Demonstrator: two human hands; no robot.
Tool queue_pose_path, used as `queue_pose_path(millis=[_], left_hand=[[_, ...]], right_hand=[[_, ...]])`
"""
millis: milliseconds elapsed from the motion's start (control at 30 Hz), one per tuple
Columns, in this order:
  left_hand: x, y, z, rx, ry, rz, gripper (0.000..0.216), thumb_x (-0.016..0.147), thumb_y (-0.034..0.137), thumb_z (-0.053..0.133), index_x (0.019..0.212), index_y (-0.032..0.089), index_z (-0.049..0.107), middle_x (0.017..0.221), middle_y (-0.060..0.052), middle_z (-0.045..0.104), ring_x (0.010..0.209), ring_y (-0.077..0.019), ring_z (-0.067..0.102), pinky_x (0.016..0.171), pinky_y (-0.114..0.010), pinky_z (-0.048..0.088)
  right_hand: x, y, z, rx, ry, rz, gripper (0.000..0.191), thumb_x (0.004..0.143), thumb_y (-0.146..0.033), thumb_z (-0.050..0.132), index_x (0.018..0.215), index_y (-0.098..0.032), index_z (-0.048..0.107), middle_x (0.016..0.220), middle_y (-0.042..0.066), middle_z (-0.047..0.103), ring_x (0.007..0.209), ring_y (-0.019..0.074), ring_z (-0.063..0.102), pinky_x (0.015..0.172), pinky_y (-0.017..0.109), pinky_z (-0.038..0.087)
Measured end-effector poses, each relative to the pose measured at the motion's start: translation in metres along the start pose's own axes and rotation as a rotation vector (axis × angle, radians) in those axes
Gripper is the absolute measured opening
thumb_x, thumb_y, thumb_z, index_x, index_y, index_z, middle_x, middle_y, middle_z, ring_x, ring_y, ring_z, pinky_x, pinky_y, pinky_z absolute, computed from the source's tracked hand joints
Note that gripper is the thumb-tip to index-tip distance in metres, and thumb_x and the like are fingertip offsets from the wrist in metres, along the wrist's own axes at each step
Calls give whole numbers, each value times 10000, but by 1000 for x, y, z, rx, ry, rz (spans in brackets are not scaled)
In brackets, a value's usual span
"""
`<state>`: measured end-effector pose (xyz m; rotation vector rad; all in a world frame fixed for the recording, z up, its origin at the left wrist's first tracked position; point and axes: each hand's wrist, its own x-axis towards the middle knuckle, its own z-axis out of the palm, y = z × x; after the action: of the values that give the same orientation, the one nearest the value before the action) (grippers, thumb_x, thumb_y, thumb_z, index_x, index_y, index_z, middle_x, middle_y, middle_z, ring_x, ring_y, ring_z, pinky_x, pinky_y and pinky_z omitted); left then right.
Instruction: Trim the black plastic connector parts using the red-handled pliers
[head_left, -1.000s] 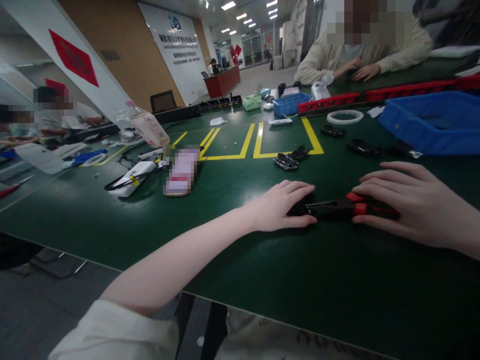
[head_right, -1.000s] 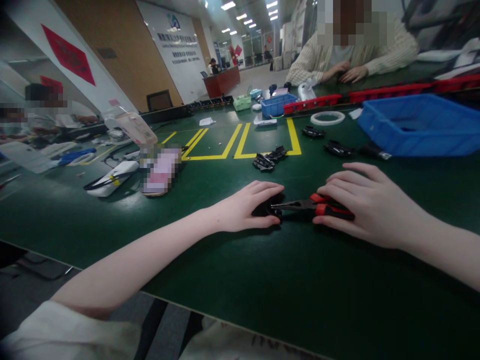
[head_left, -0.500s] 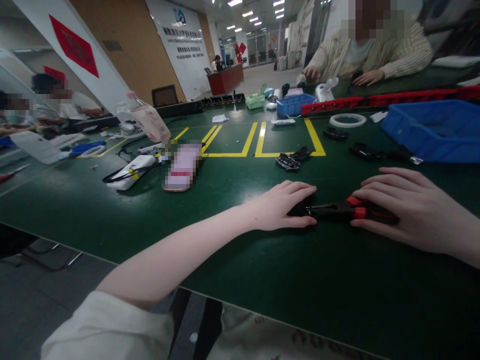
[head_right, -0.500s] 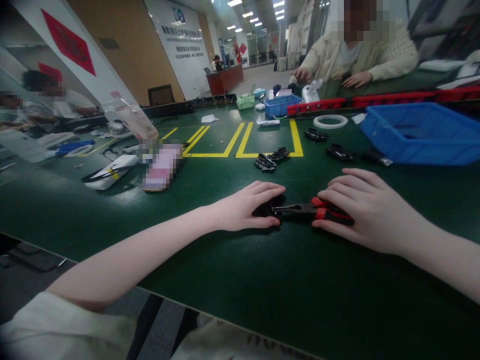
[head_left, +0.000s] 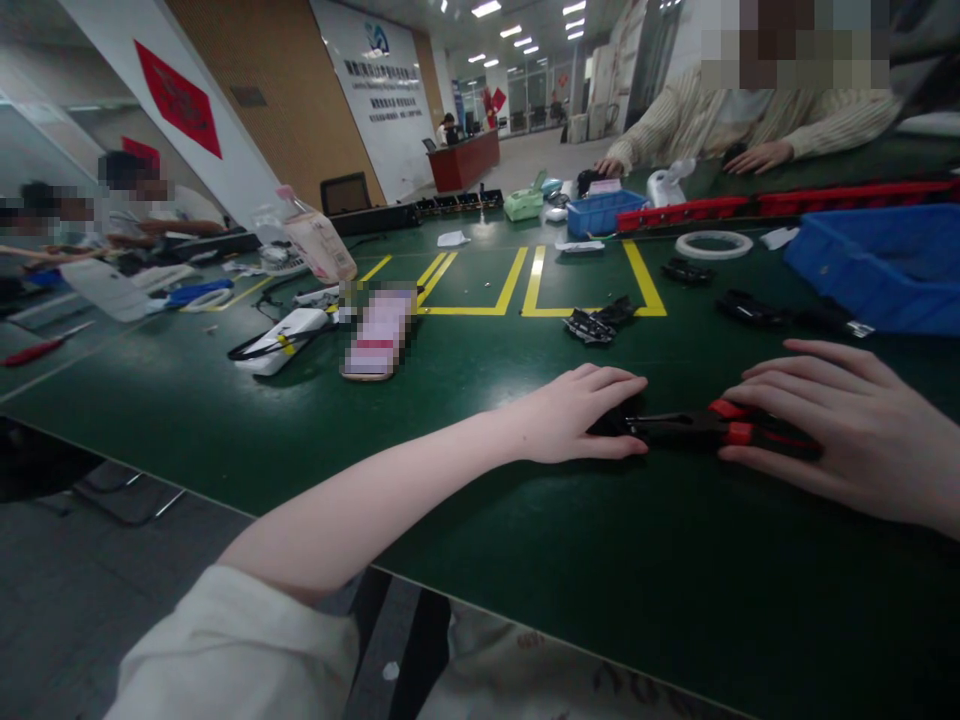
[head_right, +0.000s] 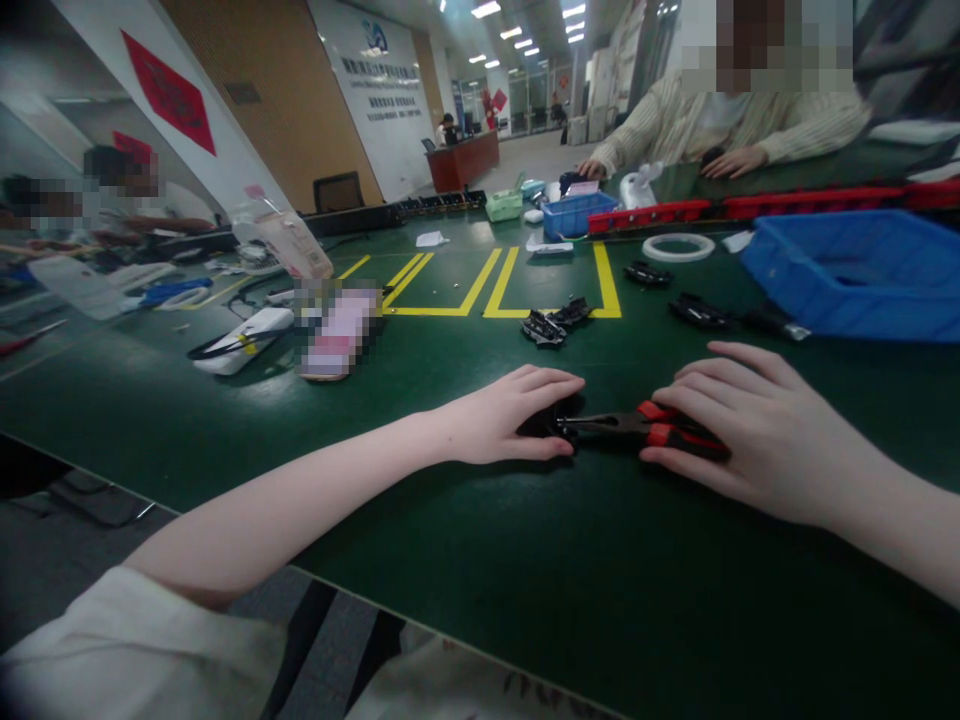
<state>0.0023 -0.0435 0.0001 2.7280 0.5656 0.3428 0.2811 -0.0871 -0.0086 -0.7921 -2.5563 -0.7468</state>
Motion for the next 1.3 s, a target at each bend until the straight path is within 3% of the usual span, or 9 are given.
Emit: queue_pose_path(millis=[167, 367, 500, 700, 933, 1300], left_hand=[[-1, 1, 0, -7, 4, 10, 648, 899, 416, 551, 1389, 29, 376, 1412, -175, 420, 1252, -252, 413, 1073, -371, 350], [-2, 2, -2, -25, -13, -28, 607, 902, 425, 537, 1400, 118, 376, 1416, -145, 421, 1260, -256, 416, 1067, -407, 359], [-2, 2, -2, -19, -15, -20, 616, 911, 436, 514, 1404, 98, 364, 1421, -148, 413, 1264, -254, 413, 1066, -400, 364], [-2, 2, -2, 4, -5, -4, 592, 906, 413, 532, 1390, 105, 384, 1396, -152, 439, 1253, -254, 424, 1071, -402, 361], [-2, 2, -3, 11, -18, -5, 608, 919, 435, 505, 1399, 88, 370, 1407, -149, 429, 1253, -250, 418, 1064, -396, 370], [-2, 2, -2, 11, -19, -11, 586, 917, 434, 504, 1396, 121, 377, 1407, -144, 431, 1260, -260, 419, 1060, -425, 370]], right_hand=[[1, -3, -3, 21, -34, 32, 368, 887, -462, 490, 954, -123, 617, 871, 132, 664, 835, 272, 615, 865, 500, 442], [0, -7, -6, 126, -117, 189, 321, 870, -461, 524, 989, -172, 596, 902, 112, 654, 874, 274, 609, 925, 525, 415], [0, -7, -7, 157, -144, 214, 319, 862, -479, 523, 992, -204, 617, 910, 102, 663, 887, 281, 601, 933, 529, 405], [2, -8, -7, 119, -139, 189, 383, 865, -498, 507, 957, -152, 643, 882, 117, 667, 857, 275, 582, 844, 473, 440], [2, -10, -8, 222, -129, 261, 373, 875, -478, 505, 989, -147, 633, 890, 117, 657, 832, 243, 588, 662, 344, 481], [4, -11, -9, 210, -132, 250, 397, 868, -496, 512, 971, -132, 630, 883, 120, 647, 818, 244, 579, 668, 357, 498]])
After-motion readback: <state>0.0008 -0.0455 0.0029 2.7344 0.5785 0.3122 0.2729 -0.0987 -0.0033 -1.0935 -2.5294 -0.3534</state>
